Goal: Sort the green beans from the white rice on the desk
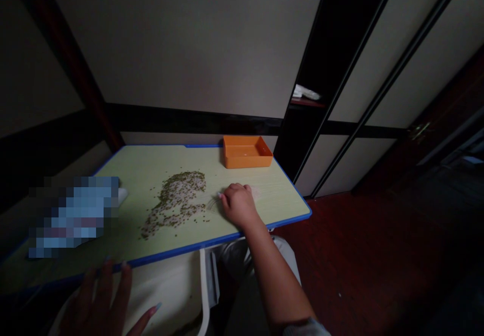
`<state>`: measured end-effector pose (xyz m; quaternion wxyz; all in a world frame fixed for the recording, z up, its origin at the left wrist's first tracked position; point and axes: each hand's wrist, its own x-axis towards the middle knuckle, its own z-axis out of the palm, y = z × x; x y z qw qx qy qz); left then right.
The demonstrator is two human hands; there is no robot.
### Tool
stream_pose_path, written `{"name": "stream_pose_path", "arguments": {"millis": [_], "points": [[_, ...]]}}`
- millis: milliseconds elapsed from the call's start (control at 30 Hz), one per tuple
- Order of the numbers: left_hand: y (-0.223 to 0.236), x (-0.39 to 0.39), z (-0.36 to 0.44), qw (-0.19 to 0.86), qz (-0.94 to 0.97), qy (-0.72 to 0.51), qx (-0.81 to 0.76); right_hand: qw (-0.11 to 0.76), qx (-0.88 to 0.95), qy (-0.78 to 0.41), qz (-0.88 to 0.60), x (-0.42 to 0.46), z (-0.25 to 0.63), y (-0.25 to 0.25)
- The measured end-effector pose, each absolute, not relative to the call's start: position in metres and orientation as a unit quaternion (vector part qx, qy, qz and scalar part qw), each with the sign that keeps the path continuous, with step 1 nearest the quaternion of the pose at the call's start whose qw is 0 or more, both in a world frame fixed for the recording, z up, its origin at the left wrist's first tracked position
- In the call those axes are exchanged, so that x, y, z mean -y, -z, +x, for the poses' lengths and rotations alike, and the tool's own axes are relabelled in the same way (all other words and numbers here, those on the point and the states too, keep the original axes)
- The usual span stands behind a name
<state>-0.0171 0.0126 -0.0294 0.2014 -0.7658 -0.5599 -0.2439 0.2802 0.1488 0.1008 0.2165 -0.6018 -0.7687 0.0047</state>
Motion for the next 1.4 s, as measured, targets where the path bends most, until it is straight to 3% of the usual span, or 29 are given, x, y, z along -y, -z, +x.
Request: {"name": "stream_pose_path", "arguments": {"millis": [433, 800, 1400], "points": [[0.022, -0.011, -0.011, 0.191, -0.762, 0.256, 0.564, 0.194, 0.782, -0.011, -0.592, -0.151, 0.274, -0.104], [0.022, -0.01, -0.01, 0.166, -0.758, 0.274, 0.568, 0.279, 0.814, -0.052, -0.507, -0.152, 0.284, -0.096], [0.014, -0.007, -0.006, 0.162, -0.752, 0.246, 0.589, 0.229, 0.813, -0.038, -0.534, -0.148, 0.284, -0.099]]}}
